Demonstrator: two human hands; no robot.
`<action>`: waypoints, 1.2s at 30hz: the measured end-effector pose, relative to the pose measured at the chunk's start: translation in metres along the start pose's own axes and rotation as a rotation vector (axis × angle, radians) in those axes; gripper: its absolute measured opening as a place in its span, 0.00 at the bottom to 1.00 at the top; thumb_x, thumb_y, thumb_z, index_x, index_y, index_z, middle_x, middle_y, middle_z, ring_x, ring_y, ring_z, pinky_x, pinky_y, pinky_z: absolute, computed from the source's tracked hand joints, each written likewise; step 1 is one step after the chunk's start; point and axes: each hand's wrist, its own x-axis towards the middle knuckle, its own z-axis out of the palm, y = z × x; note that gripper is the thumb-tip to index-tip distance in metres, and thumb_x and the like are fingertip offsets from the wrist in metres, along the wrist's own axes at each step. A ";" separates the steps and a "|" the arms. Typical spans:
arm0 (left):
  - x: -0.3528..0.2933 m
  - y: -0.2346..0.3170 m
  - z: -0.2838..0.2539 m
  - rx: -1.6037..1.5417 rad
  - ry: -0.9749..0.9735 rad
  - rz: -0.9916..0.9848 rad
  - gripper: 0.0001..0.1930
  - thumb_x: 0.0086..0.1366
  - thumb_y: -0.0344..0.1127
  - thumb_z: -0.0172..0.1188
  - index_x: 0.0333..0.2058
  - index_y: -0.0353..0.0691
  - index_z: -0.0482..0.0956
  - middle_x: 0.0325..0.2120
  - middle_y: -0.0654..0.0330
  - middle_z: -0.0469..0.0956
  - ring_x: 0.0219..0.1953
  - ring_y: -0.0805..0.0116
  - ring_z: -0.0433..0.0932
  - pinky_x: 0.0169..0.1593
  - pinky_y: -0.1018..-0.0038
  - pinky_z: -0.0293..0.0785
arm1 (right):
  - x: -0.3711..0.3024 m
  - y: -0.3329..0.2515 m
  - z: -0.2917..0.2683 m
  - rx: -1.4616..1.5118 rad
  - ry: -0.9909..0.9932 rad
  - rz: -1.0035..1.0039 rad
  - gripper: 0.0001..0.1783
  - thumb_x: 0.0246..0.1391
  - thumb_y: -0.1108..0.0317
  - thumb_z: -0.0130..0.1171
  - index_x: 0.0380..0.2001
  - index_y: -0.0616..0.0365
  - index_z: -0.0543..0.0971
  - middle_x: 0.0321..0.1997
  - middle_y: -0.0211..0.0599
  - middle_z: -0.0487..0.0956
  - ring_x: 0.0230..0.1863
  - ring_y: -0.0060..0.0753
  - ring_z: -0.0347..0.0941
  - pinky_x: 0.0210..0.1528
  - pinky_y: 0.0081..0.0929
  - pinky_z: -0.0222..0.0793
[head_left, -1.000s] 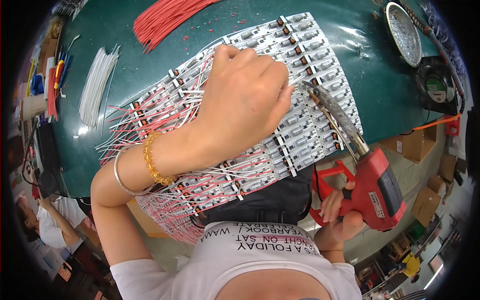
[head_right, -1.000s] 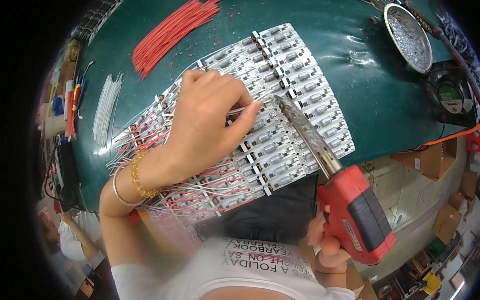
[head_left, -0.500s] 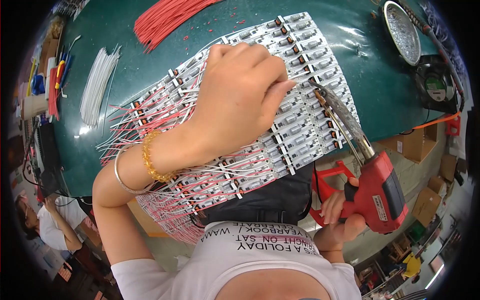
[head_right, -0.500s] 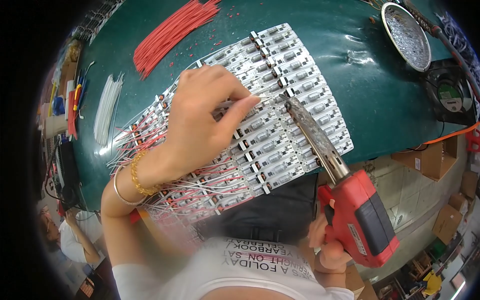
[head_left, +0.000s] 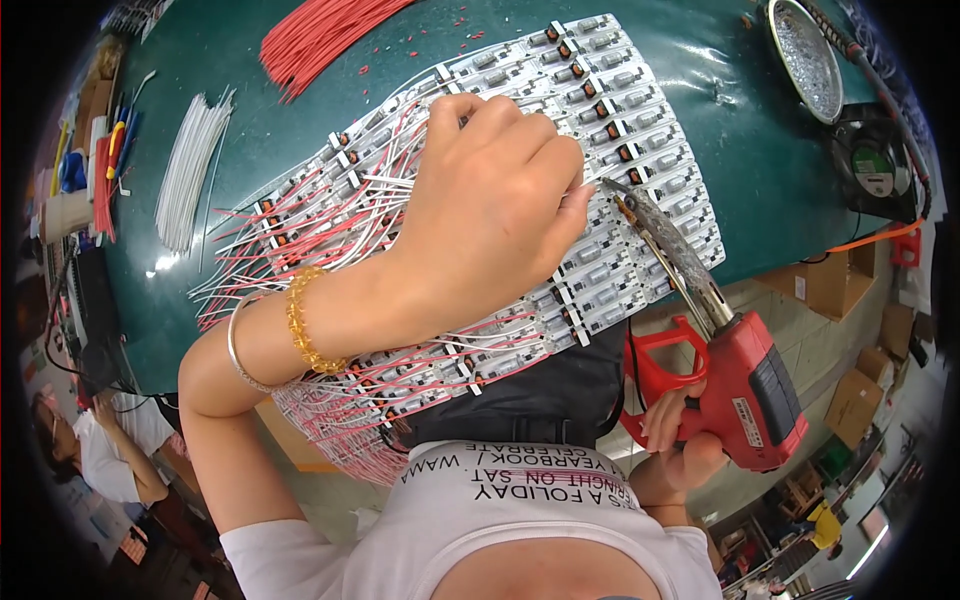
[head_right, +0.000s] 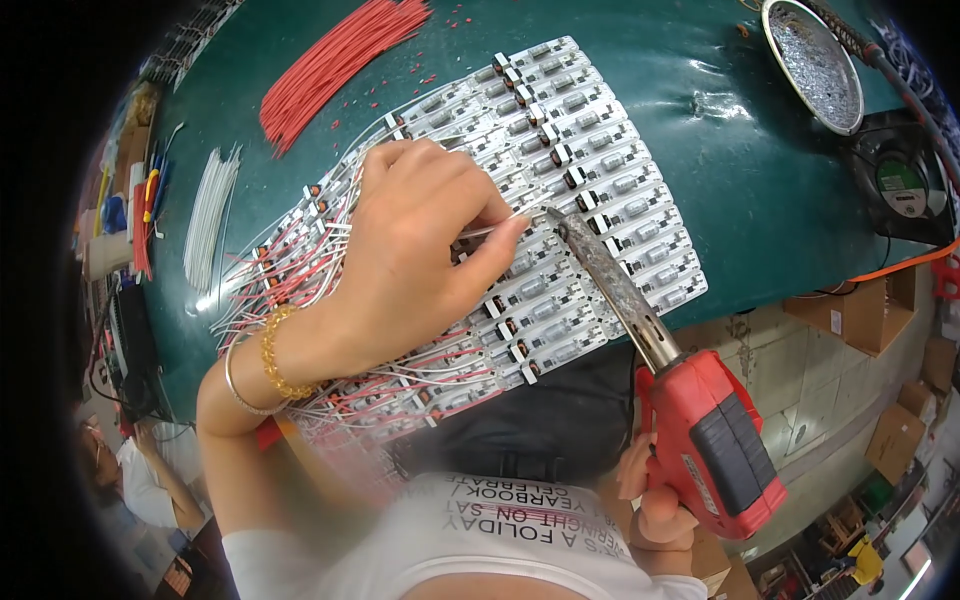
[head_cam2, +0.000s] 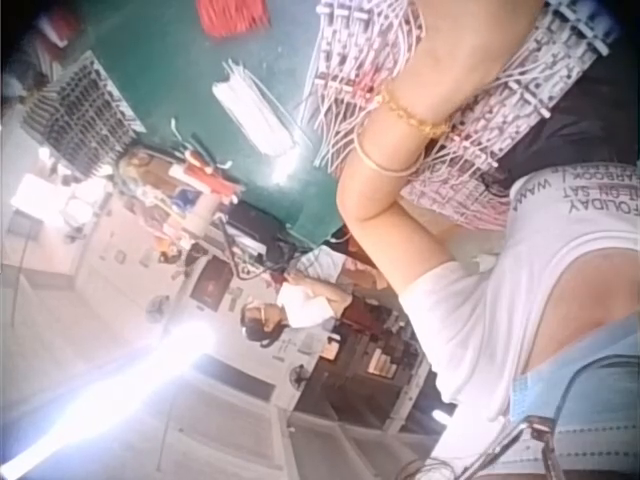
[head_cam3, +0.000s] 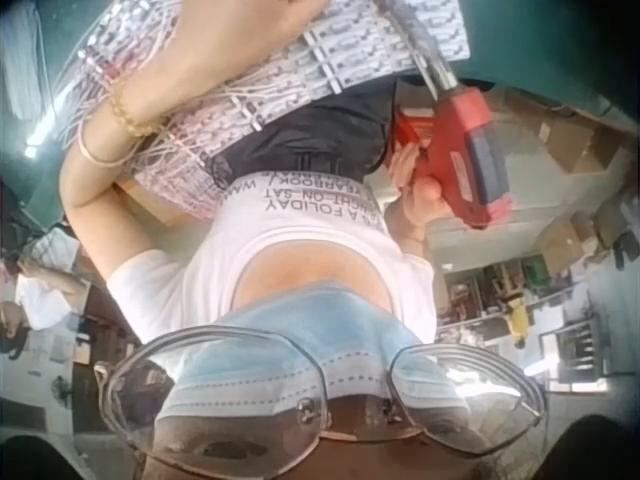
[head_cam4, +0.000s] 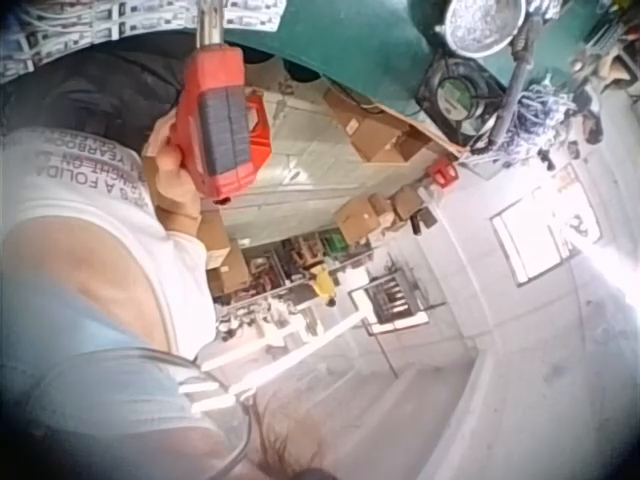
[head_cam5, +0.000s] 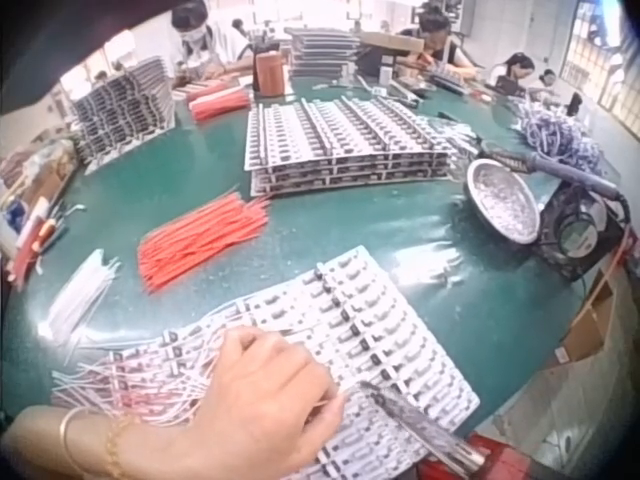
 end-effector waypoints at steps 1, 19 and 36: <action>0.001 0.000 0.000 0.005 0.002 0.005 0.09 0.52 0.30 0.64 0.20 0.41 0.71 0.20 0.64 0.70 0.28 0.64 0.68 0.42 0.67 0.59 | -0.006 0.007 -0.009 -0.002 0.000 0.000 0.42 0.48 0.35 0.56 0.46 0.67 0.65 0.09 0.26 0.64 0.09 0.22 0.60 0.13 0.18 0.59; 0.006 -0.001 -0.007 0.017 0.132 0.107 0.06 0.48 0.27 0.66 0.22 0.40 0.76 0.20 0.63 0.73 0.29 0.65 0.70 0.39 0.67 0.63 | 0.003 -0.001 -0.002 0.067 -0.061 -0.064 0.47 0.51 0.36 0.53 0.54 0.72 0.60 0.08 0.23 0.63 0.07 0.20 0.60 0.14 0.18 0.61; -0.005 0.016 -0.001 0.001 -0.064 -0.036 0.07 0.53 0.29 0.64 0.21 0.42 0.74 0.18 0.66 0.71 0.27 0.66 0.67 0.41 0.68 0.58 | -0.011 0.006 -0.014 0.072 -0.066 -0.052 0.48 0.48 0.32 0.53 0.52 0.68 0.60 0.09 0.24 0.64 0.09 0.20 0.60 0.14 0.17 0.59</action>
